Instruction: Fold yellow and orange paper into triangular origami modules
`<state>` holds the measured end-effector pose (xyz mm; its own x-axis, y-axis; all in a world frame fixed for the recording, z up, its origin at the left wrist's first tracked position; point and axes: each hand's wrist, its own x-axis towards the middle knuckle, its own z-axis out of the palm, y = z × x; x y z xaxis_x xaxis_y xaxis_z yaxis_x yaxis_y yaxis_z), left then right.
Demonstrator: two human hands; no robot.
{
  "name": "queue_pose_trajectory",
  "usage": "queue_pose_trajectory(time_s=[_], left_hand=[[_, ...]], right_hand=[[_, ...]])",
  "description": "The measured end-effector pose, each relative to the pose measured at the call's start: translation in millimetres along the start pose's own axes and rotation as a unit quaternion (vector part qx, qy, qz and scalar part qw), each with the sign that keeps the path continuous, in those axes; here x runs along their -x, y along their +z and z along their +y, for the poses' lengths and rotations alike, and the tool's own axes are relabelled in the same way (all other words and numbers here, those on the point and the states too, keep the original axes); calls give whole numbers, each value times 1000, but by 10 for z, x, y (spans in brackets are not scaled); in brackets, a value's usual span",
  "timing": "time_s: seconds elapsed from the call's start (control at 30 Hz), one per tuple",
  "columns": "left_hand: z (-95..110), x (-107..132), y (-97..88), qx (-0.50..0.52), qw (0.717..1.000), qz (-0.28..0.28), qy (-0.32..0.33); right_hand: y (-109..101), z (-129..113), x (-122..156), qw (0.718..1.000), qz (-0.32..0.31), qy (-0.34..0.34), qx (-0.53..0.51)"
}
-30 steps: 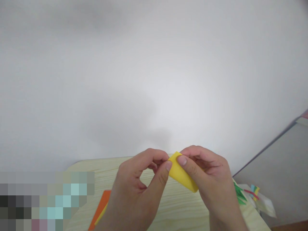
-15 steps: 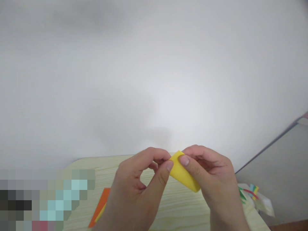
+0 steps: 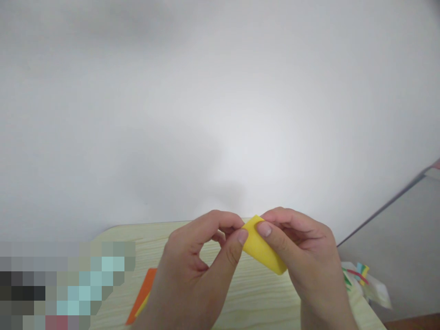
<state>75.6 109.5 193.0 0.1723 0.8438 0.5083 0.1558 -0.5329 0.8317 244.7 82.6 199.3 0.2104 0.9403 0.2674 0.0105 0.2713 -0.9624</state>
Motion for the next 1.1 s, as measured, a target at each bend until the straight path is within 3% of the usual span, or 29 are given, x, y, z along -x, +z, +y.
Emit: queue_pose_trajectory(time_s=[0.73, 0.97, 1.1], left_hand=[[-24, 3, -21, -11, 1000, -8, 11], [-70, -6, -67, -45, 999, -23, 9], [-80, -37, -75, -47, 998, -23, 28]], right_hand=[[-4, 0, 7, 1000, -17, 3, -6], [-32, 10, 10, 993, -57, -37, 96], [-53, 77, -5, 992, -65, -49, 91]])
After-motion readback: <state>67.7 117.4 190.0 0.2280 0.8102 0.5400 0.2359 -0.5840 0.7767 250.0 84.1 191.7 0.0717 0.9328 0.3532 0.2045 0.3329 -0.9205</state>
